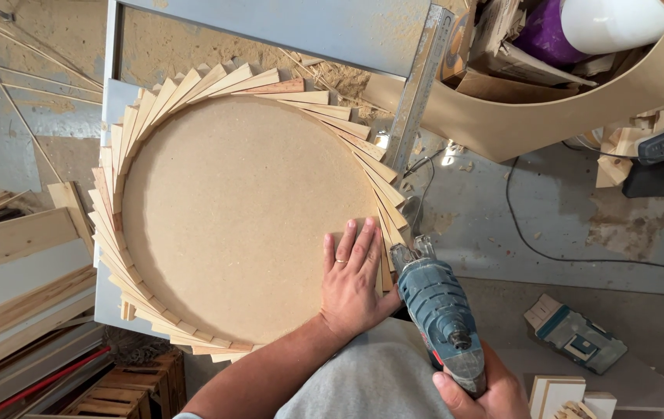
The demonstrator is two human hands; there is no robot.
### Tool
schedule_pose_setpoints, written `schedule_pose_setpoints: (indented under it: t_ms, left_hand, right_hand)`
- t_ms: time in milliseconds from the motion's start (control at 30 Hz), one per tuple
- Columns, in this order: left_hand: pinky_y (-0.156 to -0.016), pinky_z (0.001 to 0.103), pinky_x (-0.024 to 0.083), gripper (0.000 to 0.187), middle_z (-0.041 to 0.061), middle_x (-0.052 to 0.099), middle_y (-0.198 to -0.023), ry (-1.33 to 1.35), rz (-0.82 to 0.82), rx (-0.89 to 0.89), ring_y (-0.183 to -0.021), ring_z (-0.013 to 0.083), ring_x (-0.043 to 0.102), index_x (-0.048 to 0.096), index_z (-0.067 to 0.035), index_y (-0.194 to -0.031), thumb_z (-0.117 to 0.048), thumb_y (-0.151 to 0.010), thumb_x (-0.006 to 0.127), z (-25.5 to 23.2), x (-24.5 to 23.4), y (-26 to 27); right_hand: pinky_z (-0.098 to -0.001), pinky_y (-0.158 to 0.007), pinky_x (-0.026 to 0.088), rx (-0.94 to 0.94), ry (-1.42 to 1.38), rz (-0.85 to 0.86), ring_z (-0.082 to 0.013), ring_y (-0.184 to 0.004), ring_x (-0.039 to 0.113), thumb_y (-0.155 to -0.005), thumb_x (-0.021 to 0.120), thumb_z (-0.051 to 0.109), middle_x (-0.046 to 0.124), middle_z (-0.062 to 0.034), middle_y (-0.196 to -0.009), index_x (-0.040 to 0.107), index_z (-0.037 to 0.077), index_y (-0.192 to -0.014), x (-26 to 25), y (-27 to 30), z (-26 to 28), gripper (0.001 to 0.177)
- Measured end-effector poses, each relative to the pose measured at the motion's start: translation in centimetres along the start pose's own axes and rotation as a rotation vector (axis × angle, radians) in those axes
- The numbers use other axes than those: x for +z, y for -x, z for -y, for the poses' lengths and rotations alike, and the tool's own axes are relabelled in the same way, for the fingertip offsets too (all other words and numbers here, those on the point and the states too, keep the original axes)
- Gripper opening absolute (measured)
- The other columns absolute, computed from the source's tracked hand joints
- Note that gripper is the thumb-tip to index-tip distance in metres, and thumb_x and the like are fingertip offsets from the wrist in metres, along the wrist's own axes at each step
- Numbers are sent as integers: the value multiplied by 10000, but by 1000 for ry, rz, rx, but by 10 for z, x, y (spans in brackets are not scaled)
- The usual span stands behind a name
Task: Trimming the edges of wooden slats on a circular frame using a jigsaw
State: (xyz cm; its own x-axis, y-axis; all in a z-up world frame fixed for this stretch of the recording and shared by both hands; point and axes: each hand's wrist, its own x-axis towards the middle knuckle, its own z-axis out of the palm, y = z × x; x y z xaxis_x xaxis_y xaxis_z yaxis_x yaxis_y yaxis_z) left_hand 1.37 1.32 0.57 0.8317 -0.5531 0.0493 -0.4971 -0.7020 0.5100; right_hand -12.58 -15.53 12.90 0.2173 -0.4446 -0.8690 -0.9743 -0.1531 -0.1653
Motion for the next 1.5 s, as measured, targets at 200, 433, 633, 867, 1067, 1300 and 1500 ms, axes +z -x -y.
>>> schedule_pose_setpoints:
  t_ms: [200,433,633,867,1067,1300,1500]
  left_hand:
    - [-1265,550,164,854,96,426,-1629,-10,6,3,-1545,314,331,487,-56,-1528,-548,-853,669,1,1,0]
    - [-1268,548,156,865,94,419,-1634,-2,16,-4,-1548,316,325,479,-54,-1530,-569,-860,662,1,1,0]
    - [-1276,535,148,858,79,411,-1639,-14,1,7,-1554,307,308,482,-67,-1539,-581,-877,668,1,1,1]
    - [-1268,542,175,810,92,446,-1615,3,-15,10,-1540,315,336,521,-61,-1505,-527,-862,683,0,1,0]
    - [-1261,537,200,782,75,468,-1603,9,-22,2,-1528,307,367,537,-74,-1494,-457,-833,702,-1,-1,-1]
    - [-1253,546,210,769,80,489,-1589,18,-21,28,-1509,323,404,559,-78,-1477,-427,-806,700,2,1,2]
    - [-1249,546,209,734,82,502,-1577,29,-1,18,-1502,316,406,608,-71,-1424,-409,-779,697,1,-2,0]
  right_hand:
    - [-328,-789,558,-58,-18,18,-205,-768,743,-666,825,362,829,-36,-805,812,223,-1137,-1,-7,-11,492]
    - [-302,-786,571,-111,-16,-9,-176,-756,758,-629,850,346,863,-15,-795,826,216,-1110,1,-16,-20,498]
    - [-323,-879,570,-16,-11,41,-196,-936,817,-653,838,337,901,-30,-976,798,234,-1227,-5,-18,-17,585]
    - [-330,-826,566,-88,-37,27,-195,-854,789,-638,844,324,879,-48,-856,850,181,-1119,-11,-22,-19,502]
    - [-344,-864,565,-43,-24,68,-194,-925,800,-642,848,306,891,-50,-920,836,186,-1164,-19,-24,-11,536]
    - [-312,-857,568,-141,29,52,-162,-918,780,-622,832,340,892,-40,-941,813,217,-1195,-24,-31,-14,586]
    - [-369,-1015,563,-15,-47,179,-188,-1220,789,-685,814,301,894,-8,-1241,759,233,-1349,-34,-26,16,669]
